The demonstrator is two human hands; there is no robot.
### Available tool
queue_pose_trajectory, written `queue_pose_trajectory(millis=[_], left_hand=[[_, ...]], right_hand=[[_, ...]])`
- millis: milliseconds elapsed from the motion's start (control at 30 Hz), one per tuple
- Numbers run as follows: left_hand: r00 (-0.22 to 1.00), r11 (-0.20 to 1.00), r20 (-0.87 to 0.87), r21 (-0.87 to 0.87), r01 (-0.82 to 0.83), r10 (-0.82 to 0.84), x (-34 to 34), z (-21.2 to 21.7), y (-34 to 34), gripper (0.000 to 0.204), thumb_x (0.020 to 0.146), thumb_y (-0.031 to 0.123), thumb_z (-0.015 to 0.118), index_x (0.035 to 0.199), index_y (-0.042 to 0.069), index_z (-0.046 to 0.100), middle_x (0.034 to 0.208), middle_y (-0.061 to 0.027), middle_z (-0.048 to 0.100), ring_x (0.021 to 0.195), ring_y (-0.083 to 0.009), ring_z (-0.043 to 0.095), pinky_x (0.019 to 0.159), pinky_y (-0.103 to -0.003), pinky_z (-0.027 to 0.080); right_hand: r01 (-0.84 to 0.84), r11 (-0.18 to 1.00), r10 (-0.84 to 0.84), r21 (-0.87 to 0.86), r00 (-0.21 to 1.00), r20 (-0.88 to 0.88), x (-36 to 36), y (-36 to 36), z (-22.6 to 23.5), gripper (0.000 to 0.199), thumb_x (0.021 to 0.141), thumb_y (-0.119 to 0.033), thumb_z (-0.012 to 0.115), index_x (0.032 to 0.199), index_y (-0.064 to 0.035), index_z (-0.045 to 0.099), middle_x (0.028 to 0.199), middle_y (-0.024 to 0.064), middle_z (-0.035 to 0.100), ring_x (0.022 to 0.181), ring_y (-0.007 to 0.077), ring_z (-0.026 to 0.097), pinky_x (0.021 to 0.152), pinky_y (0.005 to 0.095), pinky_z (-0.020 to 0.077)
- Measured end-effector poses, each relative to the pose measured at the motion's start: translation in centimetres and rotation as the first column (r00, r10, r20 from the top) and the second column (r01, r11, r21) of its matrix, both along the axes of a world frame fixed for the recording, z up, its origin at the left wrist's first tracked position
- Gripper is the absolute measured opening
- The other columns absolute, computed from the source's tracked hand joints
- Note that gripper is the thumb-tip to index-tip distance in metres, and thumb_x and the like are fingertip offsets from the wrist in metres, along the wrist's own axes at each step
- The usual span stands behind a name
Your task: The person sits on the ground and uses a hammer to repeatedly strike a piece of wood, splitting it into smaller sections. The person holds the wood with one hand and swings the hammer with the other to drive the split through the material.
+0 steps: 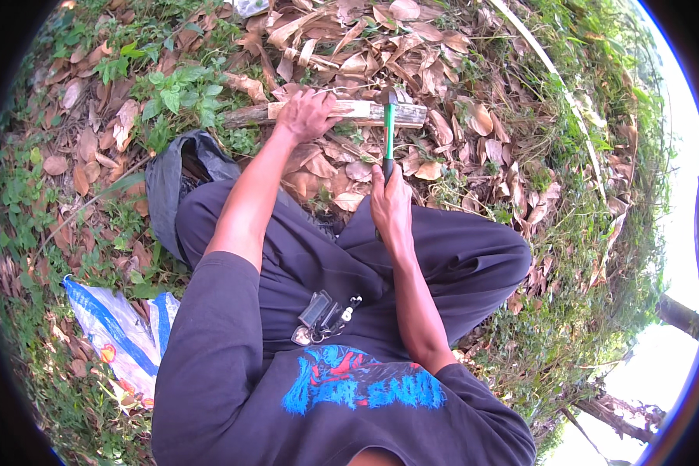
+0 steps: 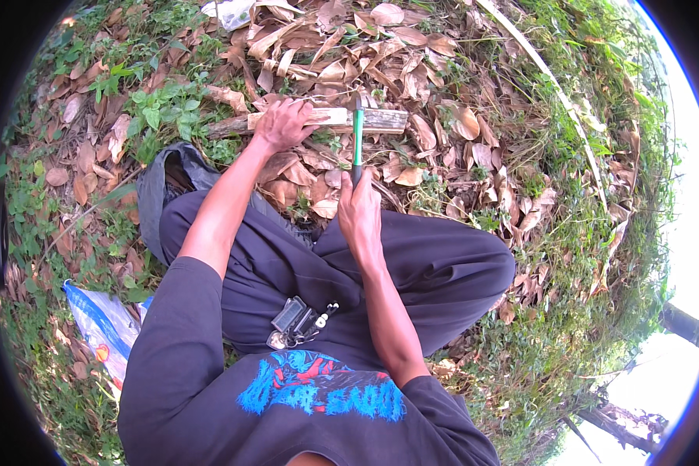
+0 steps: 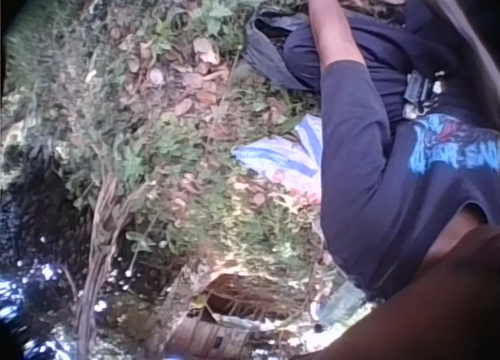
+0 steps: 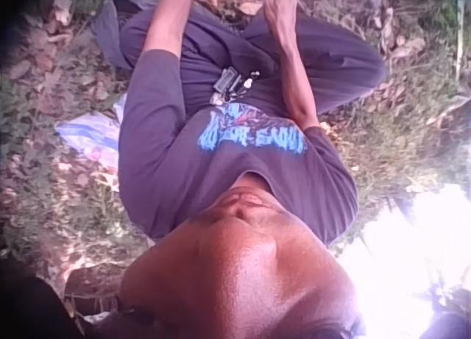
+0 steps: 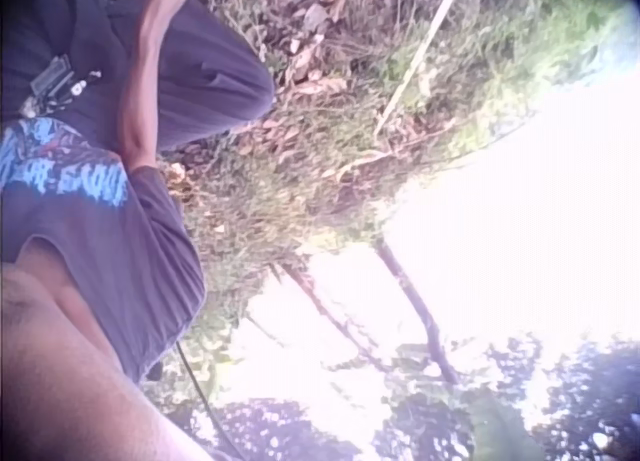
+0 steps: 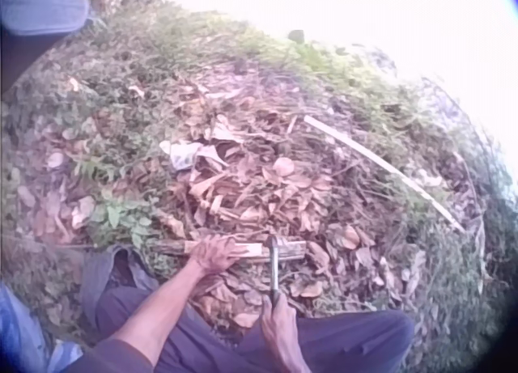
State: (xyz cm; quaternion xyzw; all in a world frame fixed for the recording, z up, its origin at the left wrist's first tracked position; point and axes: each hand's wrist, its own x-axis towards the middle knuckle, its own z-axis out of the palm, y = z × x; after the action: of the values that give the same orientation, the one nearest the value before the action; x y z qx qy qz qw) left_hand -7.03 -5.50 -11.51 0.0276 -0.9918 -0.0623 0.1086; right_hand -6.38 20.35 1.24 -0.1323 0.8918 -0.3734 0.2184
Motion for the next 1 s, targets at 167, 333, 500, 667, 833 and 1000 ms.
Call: queue_pose_trajectory(millis=[167, 333, 500, 667, 833, 1000], left_hand=[[0.999, 1.000, -0.036, 0.012, 0.002, -0.001, 0.2, 0.1, 0.0, 0.047, 0.092, 0.045, 0.067, 0.118, 0.006, 0.060, 0.110, -0.0173, 0.070, 0.097, -0.0349, 0.069, 0.083, -0.046, 0.056], [0.999, 1.000, -0.033, -0.002, -0.009, 0.009, 0.3, 0.1, 0.2, 0.046, 0.092, 0.045, 0.067, 0.114, 0.006, 0.060, 0.106, -0.0171, 0.070, 0.096, -0.0357, 0.068, 0.082, -0.046, 0.056], [0.993, 1.000, 0.113, 0.013, -0.028, 0.026, 0.3, 0.7, 0.2, 0.055, 0.098, 0.052, 0.055, 0.126, 0.005, 0.061, 0.111, -0.0171, 0.069, 0.103, -0.0330, 0.067, 0.090, -0.045, 0.054], [0.995, 1.000, 0.103, 0.013, -0.008, 0.007, 0.2, 1.2, 0.2, 0.055, 0.098, 0.051, 0.055, 0.126, 0.005, 0.061, 0.114, -0.0169, 0.068, 0.103, -0.0334, 0.067, 0.090, -0.045, 0.054], [0.993, 1.000, 0.116, 0.010, -0.021, 0.019, 0.3, 1.4, 0.2, 0.054, 0.098, 0.052, 0.055, 0.124, 0.005, 0.061, 0.114, -0.0158, 0.068, 0.105, -0.0348, 0.066, 0.093, -0.047, 0.053], [0.994, 1.000, 0.105, 0.017, -0.021, 0.020, 0.2, 0.6, 0.1, 0.053, 0.098, 0.051, 0.055, 0.122, 0.004, 0.061, 0.115, -0.0158, 0.068, 0.106, -0.0349, 0.066, 0.093, -0.047, 0.053]], right_hand=[[-0.066, 0.992, 0.074, 0.110, 0.995, -0.066, -0.1, -0.9, -0.3, 0.038, 0.107, -0.034, 0.051, 0.110, 0.0033, 0.054, 0.072, 0.0298, 0.060, 0.070, 0.0496, 0.060, 0.061, 0.0562, 0.0431], [-0.033, 0.995, 0.033, 0.091, 0.999, 0.002, 0.2, -0.9, -0.2, 0.033, 0.106, -0.031, 0.053, 0.104, 0.0020, 0.052, 0.076, 0.0321, 0.061, 0.073, 0.0514, 0.060, 0.062, 0.0572, 0.0424], [-0.059, 0.998, 0.061, 0.017, 0.970, -0.237, 0.9, -0.5, -0.3, 0.030, 0.107, -0.025, 0.051, 0.108, 0.0038, 0.045, 0.067, 0.0305, 0.058, 0.066, 0.0528, 0.059, 0.054, 0.0579, 0.0397], [-0.084, 0.990, 0.097, 0.109, 0.989, -0.114, 0.3, -1.1, -1.3, 0.032, 0.106, -0.029, 0.053, 0.104, 0.0026, 0.049, 0.073, 0.0321, 0.059, 0.070, 0.0540, 0.058, 0.059, 0.0573, 0.0410], [-0.023, 0.997, 0.033, 0.068, 0.989, -0.143, 1.0, -1.0, 0.2, 0.030, 0.107, -0.028, 0.051, 0.103, 0.0017, 0.047, 0.071, 0.0330, 0.059, 0.069, 0.0540, 0.059, 0.057, 0.0588, 0.0405], [0.002, 0.995, -0.005, 0.102, 0.999, 0.034, 1.4, -1.0, -0.7, 0.034, 0.107, -0.031, 0.052, 0.107, 0.0034, 0.050, 0.076, 0.0321, 0.061, 0.074, 0.0530, 0.060, 0.062, 0.0572, 0.0413]])
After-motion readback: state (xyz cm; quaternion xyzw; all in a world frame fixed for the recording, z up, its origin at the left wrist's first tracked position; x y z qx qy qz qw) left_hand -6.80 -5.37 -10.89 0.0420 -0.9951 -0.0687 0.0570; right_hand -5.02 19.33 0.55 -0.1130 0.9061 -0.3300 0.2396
